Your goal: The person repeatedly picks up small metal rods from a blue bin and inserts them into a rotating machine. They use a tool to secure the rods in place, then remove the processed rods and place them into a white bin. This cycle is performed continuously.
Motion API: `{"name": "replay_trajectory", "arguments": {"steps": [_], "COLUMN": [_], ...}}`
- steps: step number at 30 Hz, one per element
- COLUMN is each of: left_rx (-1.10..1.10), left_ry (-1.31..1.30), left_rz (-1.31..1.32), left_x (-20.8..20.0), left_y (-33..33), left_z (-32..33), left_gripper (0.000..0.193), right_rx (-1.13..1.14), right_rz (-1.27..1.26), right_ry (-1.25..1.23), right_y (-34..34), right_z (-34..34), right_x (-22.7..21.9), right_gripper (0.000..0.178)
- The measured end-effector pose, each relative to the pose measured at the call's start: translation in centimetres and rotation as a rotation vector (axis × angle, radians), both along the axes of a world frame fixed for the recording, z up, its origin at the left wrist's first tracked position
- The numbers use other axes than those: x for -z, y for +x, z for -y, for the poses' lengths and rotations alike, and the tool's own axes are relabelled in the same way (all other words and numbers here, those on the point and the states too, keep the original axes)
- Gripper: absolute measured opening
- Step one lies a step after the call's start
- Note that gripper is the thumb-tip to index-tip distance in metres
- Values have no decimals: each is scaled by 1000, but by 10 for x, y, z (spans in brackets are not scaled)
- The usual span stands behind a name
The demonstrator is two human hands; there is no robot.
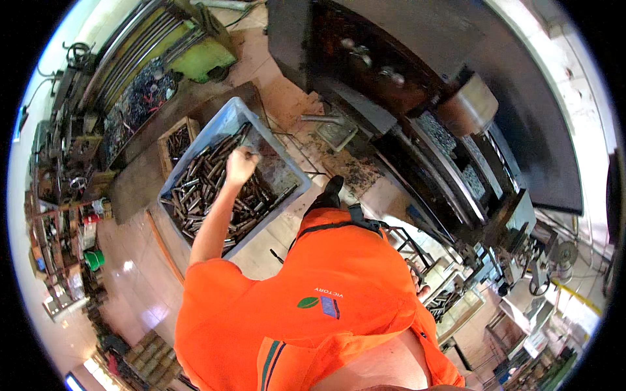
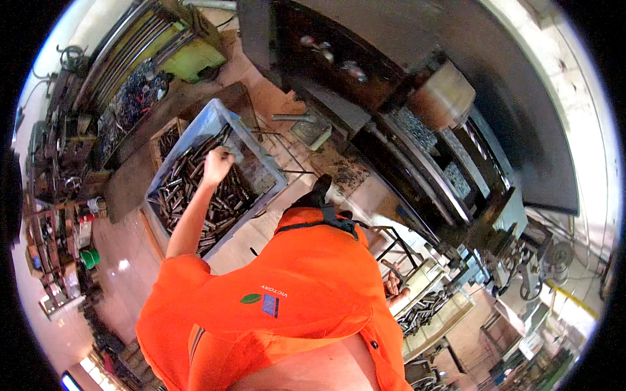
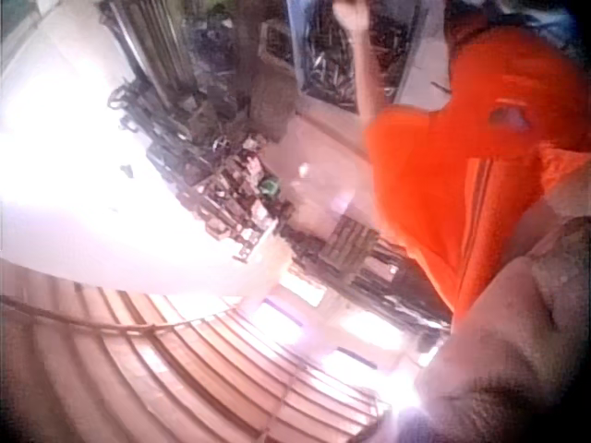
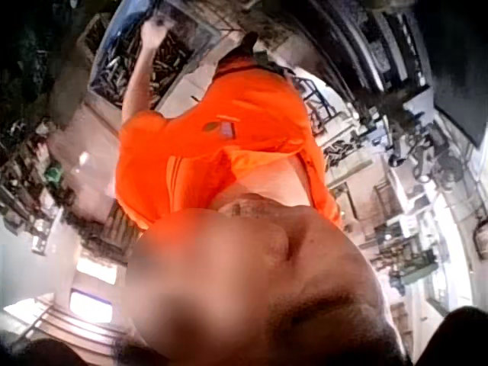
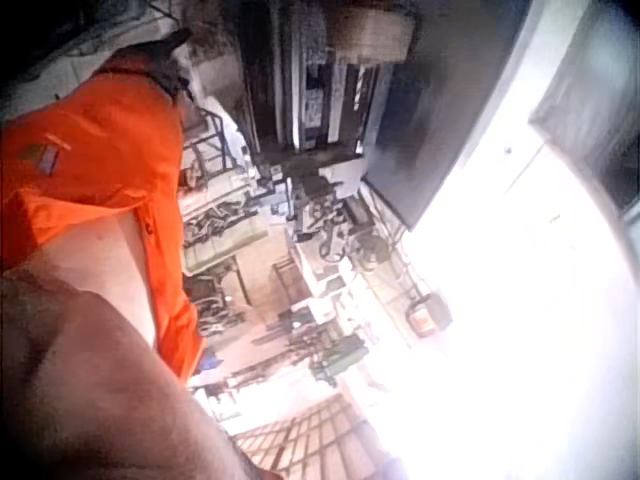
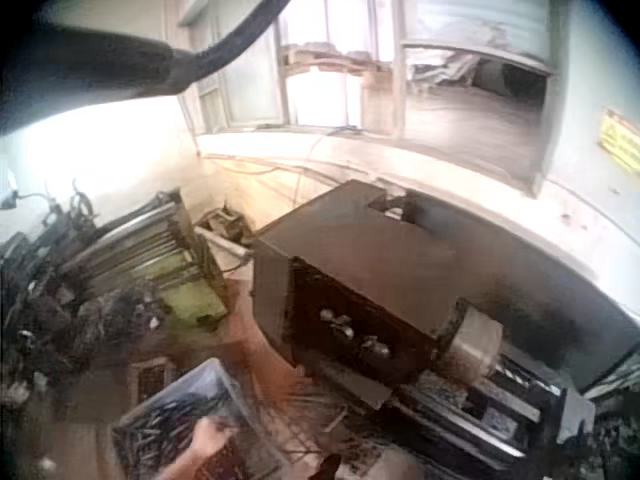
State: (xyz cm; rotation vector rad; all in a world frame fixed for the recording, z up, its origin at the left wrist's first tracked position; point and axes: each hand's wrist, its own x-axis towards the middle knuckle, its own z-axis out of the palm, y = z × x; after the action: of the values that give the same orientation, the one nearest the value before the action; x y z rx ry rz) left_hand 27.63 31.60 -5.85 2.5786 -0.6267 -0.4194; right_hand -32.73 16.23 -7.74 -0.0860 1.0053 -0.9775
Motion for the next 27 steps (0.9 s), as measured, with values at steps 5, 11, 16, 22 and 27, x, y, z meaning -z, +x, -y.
{"name": "replay_trajectory", "arguments": {"steps": [5, 11, 16, 22, 27], "left_rx": [80, 367, 600, 716, 312], "left_ry": [331, 802, 876, 667, 332], "left_rz": [218, 200, 181, 413, 494], "left_x": [62, 94, 120, 136, 59], "left_y": [61, 116, 137, 138, 108], "left_z": [-18, 21, 25, 9, -6], "left_gripper": [32, 22, 19, 13, 10], "right_rx": [-150, -56, -45, -179, -236], "right_rz": [45, -38, -164, -141, -80], "right_ry": [-5, 35, 59, 5, -22], "right_y": [44, 86, 97, 76, 83], "right_z": [30, 42, 42, 30, 31], "right_x": [-16, -57, -73, -43, -40], "right_gripper": [52, 46, 36, 47, 47]}}
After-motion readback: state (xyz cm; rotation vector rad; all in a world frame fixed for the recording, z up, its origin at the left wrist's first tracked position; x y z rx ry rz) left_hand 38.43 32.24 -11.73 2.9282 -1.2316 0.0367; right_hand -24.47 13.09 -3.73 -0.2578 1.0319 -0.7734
